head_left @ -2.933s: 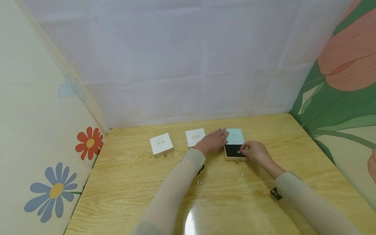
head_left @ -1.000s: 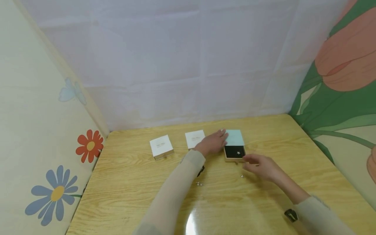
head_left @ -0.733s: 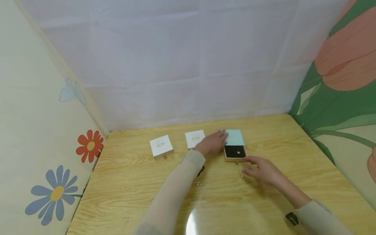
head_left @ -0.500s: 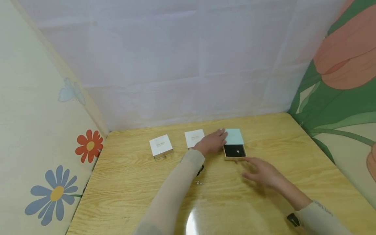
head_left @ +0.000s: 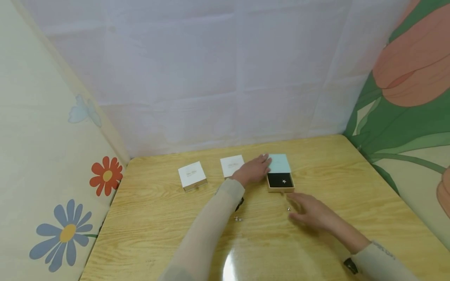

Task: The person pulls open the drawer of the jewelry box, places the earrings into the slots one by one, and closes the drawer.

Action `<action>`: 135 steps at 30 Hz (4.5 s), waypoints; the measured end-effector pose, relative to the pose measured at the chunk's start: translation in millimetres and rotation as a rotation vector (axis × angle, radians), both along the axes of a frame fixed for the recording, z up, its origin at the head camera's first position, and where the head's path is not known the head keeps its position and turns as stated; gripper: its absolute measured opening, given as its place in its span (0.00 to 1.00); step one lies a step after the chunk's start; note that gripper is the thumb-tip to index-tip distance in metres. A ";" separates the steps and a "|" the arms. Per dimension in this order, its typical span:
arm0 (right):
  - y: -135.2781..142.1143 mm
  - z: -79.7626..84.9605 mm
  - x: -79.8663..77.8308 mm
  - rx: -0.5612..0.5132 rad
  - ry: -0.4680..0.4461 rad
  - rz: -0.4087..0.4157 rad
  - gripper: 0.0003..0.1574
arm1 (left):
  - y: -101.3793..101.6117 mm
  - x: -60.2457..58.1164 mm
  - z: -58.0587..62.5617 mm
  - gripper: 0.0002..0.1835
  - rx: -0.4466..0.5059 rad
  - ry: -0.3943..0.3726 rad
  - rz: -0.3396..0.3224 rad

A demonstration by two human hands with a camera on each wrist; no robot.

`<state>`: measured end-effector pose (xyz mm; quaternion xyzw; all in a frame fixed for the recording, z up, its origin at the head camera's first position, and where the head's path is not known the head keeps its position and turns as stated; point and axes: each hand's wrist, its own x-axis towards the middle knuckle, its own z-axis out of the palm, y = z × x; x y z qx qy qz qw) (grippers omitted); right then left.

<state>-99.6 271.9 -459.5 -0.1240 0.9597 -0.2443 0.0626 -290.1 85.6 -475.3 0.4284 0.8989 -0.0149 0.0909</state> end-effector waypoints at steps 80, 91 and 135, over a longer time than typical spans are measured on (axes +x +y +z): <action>-17.6 -6.3 -13.1 0.061 -0.069 -0.078 0.03 | -1.0 5.9 5.0 0.30 0.035 -0.003 0.017; -15.9 -0.7 -16.1 -0.008 -0.116 -0.097 0.02 | 0.7 5.2 6.3 0.31 0.027 -0.016 0.028; -15.6 12.5 -47.3 -0.575 -0.399 -0.326 0.20 | -0.6 7.9 7.1 0.30 0.050 -0.014 0.035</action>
